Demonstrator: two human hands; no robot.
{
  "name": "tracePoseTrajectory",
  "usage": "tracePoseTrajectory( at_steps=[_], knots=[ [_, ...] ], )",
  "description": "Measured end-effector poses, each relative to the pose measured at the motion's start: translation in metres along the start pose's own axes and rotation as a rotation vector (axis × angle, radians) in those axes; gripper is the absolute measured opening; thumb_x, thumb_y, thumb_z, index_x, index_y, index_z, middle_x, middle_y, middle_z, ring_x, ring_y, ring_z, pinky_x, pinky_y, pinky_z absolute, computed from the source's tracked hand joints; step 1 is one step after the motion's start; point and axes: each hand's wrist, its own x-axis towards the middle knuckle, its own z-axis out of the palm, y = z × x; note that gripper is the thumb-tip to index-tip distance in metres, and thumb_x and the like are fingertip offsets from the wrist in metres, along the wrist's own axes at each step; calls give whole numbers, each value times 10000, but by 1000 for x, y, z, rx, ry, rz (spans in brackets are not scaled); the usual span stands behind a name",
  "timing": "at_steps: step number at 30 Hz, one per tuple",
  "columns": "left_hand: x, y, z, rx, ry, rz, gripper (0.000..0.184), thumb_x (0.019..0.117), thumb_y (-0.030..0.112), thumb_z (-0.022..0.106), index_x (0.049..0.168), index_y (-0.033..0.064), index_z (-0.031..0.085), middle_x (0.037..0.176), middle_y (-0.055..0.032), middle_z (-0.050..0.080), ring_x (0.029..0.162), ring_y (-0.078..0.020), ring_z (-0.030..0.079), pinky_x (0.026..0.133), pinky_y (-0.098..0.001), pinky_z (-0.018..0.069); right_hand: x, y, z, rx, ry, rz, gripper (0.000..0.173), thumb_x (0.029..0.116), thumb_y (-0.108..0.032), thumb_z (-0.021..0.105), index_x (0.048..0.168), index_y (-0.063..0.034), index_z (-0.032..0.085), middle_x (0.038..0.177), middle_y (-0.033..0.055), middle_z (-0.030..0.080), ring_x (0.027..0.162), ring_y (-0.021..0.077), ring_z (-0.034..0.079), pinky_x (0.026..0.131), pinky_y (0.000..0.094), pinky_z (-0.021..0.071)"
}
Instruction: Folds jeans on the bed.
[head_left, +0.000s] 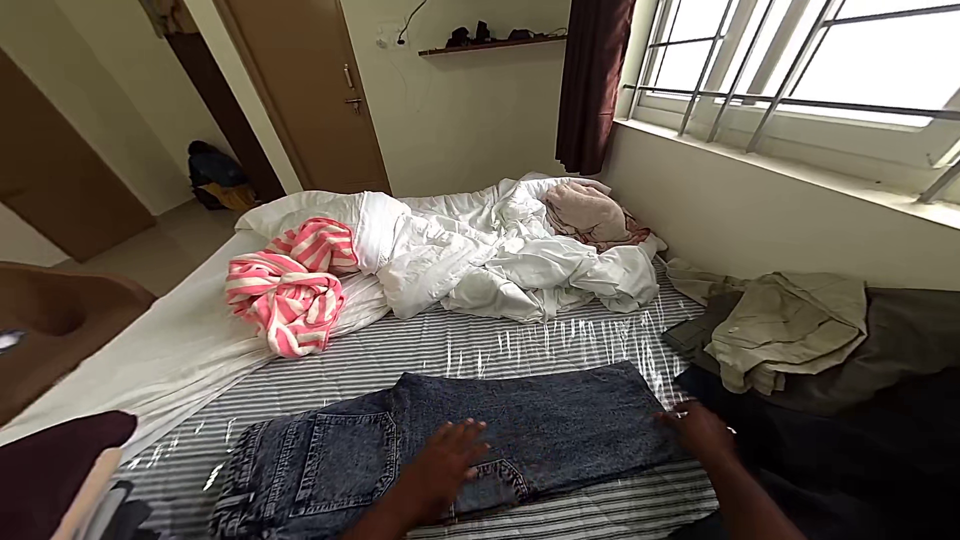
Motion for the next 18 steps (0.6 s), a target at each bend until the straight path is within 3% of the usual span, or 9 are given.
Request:
tracePoseTrajectory(
  at_steps=[3,5,7,10,13,15,18],
  knots=[
    [-33,-44,-15,-17,96,-419,514,1096,351,420,1569,149,432,1690,-86,281,1571,-278,227,1263,-539,194,-20,-21,-2,-52,143,-113,551,935,-344,746,1378,-44,612,1411,324,536,1308,531,509,1041,739,386],
    [-50,-70,-5,-75,165,-687,670,1065,518,421,1622,160,325,1708,-101,219,1582,-309,176,1266,-551,157,-31,-42,1,-74,179,-269,549,932,-331,755,1363,-23,615,1405,324,537,1280,541,523,1038,739,389],
    [-59,-80,14,-87,176,-842,900,967,742,418,1652,186,240,1727,-130,111,1589,-380,68,1255,-606,95,-42,-68,12,-101,130,-419,579,936,-365,745,1386,-30,602,1434,296,536,1298,508,531,1056,706,410],
    [-55,-74,40,6,148,-882,1053,908,856,312,1666,143,150,1724,-188,22,1568,-478,-20,1226,-684,20,-63,-104,49,-155,-9,-622,671,958,-472,680,1484,-83,530,1555,216,463,1440,419,435,1148,649,361],
    [-50,-74,48,51,162,-889,1071,906,869,253,1666,125,127,1723,-191,22,1566,-483,-12,1224,-690,19,-85,-124,95,-253,-107,-805,756,966,-620,573,1592,-232,404,1686,103,305,1561,348,259,1211,658,246],
    [-48,-79,49,59,155,-882,1082,899,880,233,1667,127,119,1725,-185,22,1567,-482,-6,1223,-692,28,-88,-125,119,-329,-136,-850,835,963,-754,417,1649,-305,260,1736,51,171,1595,330,147,1220,683,162],
    [-46,-86,50,64,159,-861,1093,887,894,213,1668,135,122,1726,-178,27,1568,-477,1,1223,-691,35,-80,-112,132,-383,-79,-837,894,939,-845,212,1665,-323,193,1747,-1,119,1606,307,102,1238,678,105]
  ],
)
